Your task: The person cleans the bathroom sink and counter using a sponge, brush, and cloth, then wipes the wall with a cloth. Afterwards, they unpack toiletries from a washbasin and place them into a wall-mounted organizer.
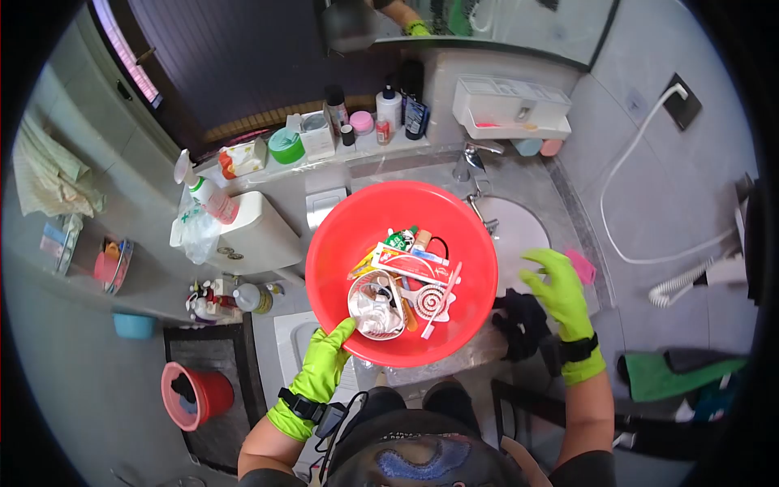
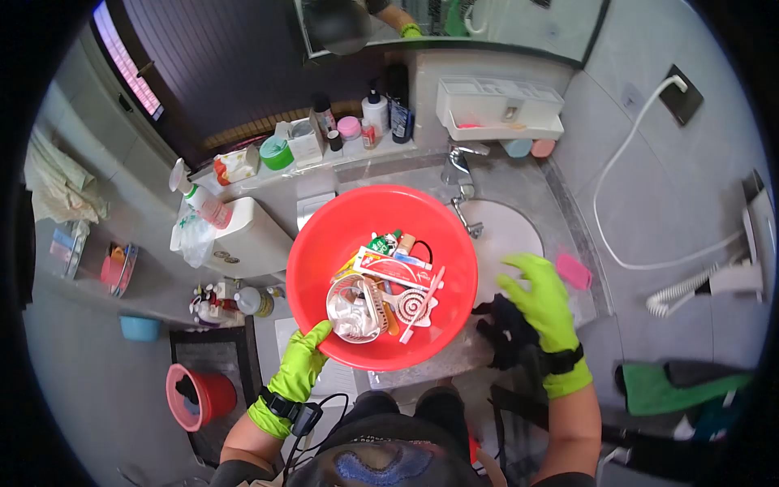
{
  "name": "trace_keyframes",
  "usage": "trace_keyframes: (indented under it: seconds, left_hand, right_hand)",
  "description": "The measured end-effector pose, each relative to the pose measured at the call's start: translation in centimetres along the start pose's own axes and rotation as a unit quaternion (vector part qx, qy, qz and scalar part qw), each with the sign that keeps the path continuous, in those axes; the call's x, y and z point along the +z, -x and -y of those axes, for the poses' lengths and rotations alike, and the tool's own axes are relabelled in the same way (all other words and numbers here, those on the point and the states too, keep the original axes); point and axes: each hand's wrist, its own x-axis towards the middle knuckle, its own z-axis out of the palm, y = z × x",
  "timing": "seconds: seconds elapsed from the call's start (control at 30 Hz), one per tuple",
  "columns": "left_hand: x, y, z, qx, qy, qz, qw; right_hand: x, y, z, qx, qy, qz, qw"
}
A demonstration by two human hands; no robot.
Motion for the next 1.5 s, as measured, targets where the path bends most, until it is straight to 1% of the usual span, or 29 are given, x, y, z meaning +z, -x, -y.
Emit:
trace_keyframes:
  seconds: [0.03, 0.1, 0.17, 0.23, 0.27, 0.3, 0.33, 0.37, 0.43, 0.5, 0.53, 0.57, 0.63, 0.7, 0.73, 0.77, 0.8, 0.83, 0.87, 0.9, 0.93, 0.97, 1.03, 1.07, 1.1, 1.17, 1.23, 1.33, 1.5]
  left_hand:
    - [0.3, 0.2, 0.5, 0.01, 0.019, -0.015, 1.0]
    - [0.9, 0.3, 1.6, 0.034, 0.051, -0.042, 0.997]
    - [1.7, 0.9, 2.4, 0.084, 0.005, -0.091, 0.992]
    - [2.6, 1.4, 2.8, 0.138, -0.058, -0.123, 0.981]
    - [2.4, 1.2, 3.4, 0.187, -0.127, -0.148, 0.963]
    - [3.5, 1.2, 3.4, 0.222, -0.103, -0.156, 0.957]
    - [5.2, 1.9, 2.7, 0.253, -0.095, -0.138, 0.953]
    - [4.3, 1.1, 3.7, 0.28, -0.097, -0.177, 0.939]
    - [2.7, 0.6, 4.5, 0.253, -0.094, -0.197, 0.942]
    - [2.9, 0.1, 4.9, 0.27, -0.064, -0.211, 0.937]
    - [3.1, -0.1, 4.9, 0.275, -0.048, -0.216, 0.936]
    - [3.1, -0.5, 5.0, 0.28, -0.039, -0.217, 0.934]
    - [2.5, -1.3, 5.3, 0.282, 0.002, -0.216, 0.935]
    - [2.3, -2.0, 5.0, 0.277, 0.022, -0.206, 0.938]
    - [2.3, -2.2, 4.9, 0.274, 0.033, -0.2, 0.94]
    - [1.8, -2.6, 4.8, 0.269, 0.022, -0.195, 0.943]
    - [2.0, -2.7, 4.6, 0.266, 0.019, -0.191, 0.945]
    - [2.1, -2.7, 4.4, 0.264, 0.016, -0.191, 0.945]
    - [2.0, -2.7, 4.4, 0.266, 0.017, -0.19, 0.945]
    - [1.9, -2.6, 4.4, 0.263, 0.014, -0.19, 0.946]
    - [1.9, -2.5, 4.4, 0.261, 0.01, -0.19, 0.946]
    - [1.7, -2.6, 4.5, 0.261, 0.006, -0.19, 0.946]
    - [0.9, -2.9, 4.8, 0.253, -0.003, -0.194, 0.948]
    - [0.9, -2.9, 4.8, 0.252, -0.003, -0.199, 0.947]
    - [1.1, -2.8, 4.8, 0.252, -0.004, -0.204, 0.946]
    - [1.5, -2.8, 4.7, 0.275, -0.012, -0.225, 0.935]
    - [1.6, -2.7, 4.7, 0.296, -0.044, -0.243, 0.923]
    - [2.1, -2.8, 4.5, 0.312, -0.06, -0.276, 0.907]
    - [3.1, -2.3, 4.4, 0.345, -0.086, -0.325, 0.876]
  right_hand:
    - [0.6, -2.4, 1.7, 0.001, -0.087, 0.039, 0.995]
    - [3.9, -7.1, 1.3, -0.124, -0.004, 0.182, 0.975]
    - [9.3, -10.6, 0.0, -0.232, 0.053, 0.261, 0.936]
    - [12.9, -13.1, 2.1, -0.225, 0.181, 0.384, 0.877]
    - [13.9, -13.5, 3.0, -0.256, 0.2, 0.391, 0.861]
    - [15.1, -13.5, 3.5, -0.284, 0.221, 0.397, 0.844]
    - [17.8, -13.7, 3.2, -0.267, 0.242, 0.405, 0.84]
    - [20.2, -14.1, 3.1, -0.249, 0.256, 0.417, 0.836]
    - [21.8, -15.0, 4.5, -0.214, 0.326, 0.446, 0.805]
    - [20.5, -15.1, 3.2, -0.271, 0.216, 0.404, 0.846]
    - [20.4, -14.8, 3.3, -0.2, 0.17, 0.389, 0.883]
    - [22.3, -15.2, 1.7, -0.215, 0.184, 0.376, 0.882]
    - [16.4, -16.0, 4.3, -0.204, 0.125, 0.419, 0.876]
    - [9.8, -16.6, 8.4, -0.051, 0.07, 0.438, 0.895]
    - [11.6, -17.6, 5.8, -0.234, -0.037, 0.323, 0.916]
    - [11.7, -18.1, 2.4, -0.202, -0.144, 0.286, 0.926]
    - [8.1, -18.0, 3.6, -0.129, -0.226, 0.255, 0.931]
    - [6.3, -18.7, 2.9, -0.057, -0.323, 0.207, 0.922]
    - [3.6, -19.7, 2.3, -0.04, -0.392, 0.158, 0.905]
    - [-0.9, -20.2, 3.9, 0.023, -0.358, 0.128, 0.925]
    - [-3.4, -21.3, 4.1, -0.013, -0.417, 0.079, 0.905]
    - [-6.2, -22.8, 3.6, 0.028, -0.389, 0.045, 0.92]
    - [-10.7, -25.6, 2.9, -0.017, -0.329, -0.051, 0.943]
    - [-13.1, -28.3, 0.1, -0.077, -0.297, -0.035, 0.951]
    - [-14.2, -29.2, -0.2, -0.095, -0.345, -0.056, 0.932]
    - [-16.7, -32.1, -2.7, -0.162, -0.312, -0.025, 0.936]
    - [-18.0, -35.1, -5.1, -0.171, -0.291, -0.039, 0.94]
    - [-18.9, -37.0, -6.1, -0.123, -0.285, -0.006, 0.951]
    - [-16.1, -38.3, -4.5, -0.162, -0.361, 0.067, 0.916]
